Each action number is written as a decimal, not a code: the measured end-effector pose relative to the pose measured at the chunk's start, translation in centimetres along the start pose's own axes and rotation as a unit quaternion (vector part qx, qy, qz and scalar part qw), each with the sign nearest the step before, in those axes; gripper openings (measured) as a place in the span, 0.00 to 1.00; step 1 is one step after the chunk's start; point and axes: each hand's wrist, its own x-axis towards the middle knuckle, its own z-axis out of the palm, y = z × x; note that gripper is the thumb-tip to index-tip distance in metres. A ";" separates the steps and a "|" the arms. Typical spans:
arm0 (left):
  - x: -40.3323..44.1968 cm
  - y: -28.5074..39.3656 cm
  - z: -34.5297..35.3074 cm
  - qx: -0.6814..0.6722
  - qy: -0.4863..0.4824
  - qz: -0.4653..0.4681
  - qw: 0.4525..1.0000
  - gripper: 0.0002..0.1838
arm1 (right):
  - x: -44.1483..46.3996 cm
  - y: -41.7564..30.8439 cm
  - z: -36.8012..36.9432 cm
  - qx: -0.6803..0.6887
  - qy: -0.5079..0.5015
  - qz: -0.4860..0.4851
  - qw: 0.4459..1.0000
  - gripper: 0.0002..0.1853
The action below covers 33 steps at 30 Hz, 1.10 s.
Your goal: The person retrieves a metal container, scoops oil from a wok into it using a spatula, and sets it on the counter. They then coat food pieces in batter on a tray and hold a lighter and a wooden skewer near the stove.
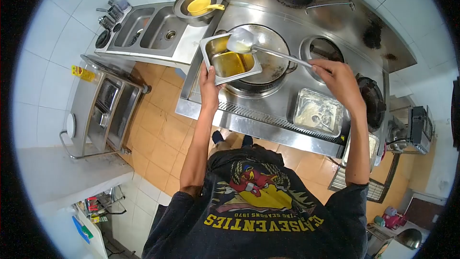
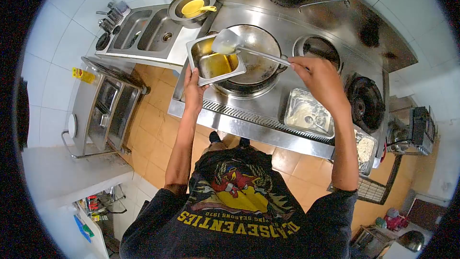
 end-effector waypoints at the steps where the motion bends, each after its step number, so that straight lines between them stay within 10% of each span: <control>1: -0.1 0.2 0.1 0.000 0.003 0.003 1.000 0.25 | 0.1 -0.2 0.3 -0.009 -0.002 -0.018 1.000 0.11; 20: -0.7 1.3 -2.0 -0.032 0.057 0.011 0.998 0.27 | -1.0 -2.0 3.2 -0.191 0.096 -0.185 0.959 0.21; 33: -0.7 1.1 -2.2 -0.034 0.050 0.005 0.998 0.28 | -2.0 -1.8 4.7 -0.121 0.024 -0.065 0.990 0.19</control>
